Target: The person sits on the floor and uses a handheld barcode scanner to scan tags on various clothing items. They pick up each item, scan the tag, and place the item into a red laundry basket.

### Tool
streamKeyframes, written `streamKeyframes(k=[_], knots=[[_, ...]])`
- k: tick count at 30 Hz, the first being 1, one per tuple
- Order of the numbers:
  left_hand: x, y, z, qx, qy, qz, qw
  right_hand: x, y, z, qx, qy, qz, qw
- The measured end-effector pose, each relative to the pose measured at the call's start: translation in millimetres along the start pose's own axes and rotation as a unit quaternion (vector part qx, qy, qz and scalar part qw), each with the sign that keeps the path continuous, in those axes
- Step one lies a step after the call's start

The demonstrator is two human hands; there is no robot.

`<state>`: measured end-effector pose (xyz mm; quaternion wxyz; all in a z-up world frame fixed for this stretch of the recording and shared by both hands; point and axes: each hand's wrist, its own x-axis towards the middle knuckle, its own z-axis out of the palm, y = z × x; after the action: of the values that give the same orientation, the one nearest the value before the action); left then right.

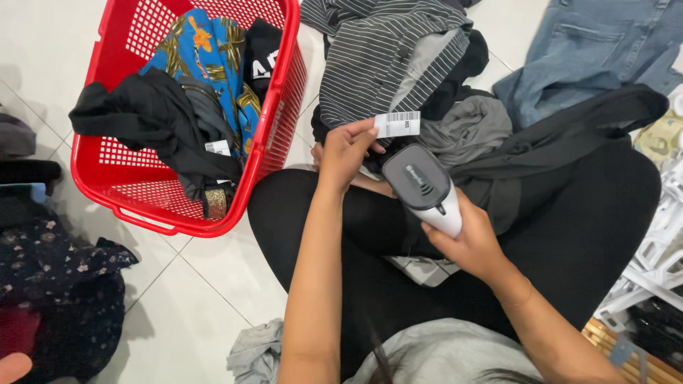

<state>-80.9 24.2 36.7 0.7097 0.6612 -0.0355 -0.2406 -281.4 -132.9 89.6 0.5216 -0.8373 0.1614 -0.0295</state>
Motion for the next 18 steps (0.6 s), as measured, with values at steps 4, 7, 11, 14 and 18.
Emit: streamKeyframes(k=[4,7,11,14,18], knots=[[-3.4,7.4,2.1,0.000,-0.003,0.008,1.000,2.2,-11.2,-3.7,-0.034,-0.018,-0.007,0.999],[-2.9,10.7,2.9,0.019,-0.001,0.013,1.000,5.2,-16.7,-6.7,-0.050,-0.040,0.025,0.998],[-0.8,5.9,3.0,0.012,-0.003,0.008,1.000,6.9,-20.1,-9.4,-0.069,-0.048,0.041,0.996],[-3.1,10.1,3.6,0.016,-0.001,0.005,1.000,6.8,-21.2,-11.7,-0.068,-0.046,0.032,0.996],[-5.2,15.4,2.8,0.016,-0.005,0.006,1.000,5.9,-17.3,-15.4,-0.079,-0.052,0.036,0.995]])
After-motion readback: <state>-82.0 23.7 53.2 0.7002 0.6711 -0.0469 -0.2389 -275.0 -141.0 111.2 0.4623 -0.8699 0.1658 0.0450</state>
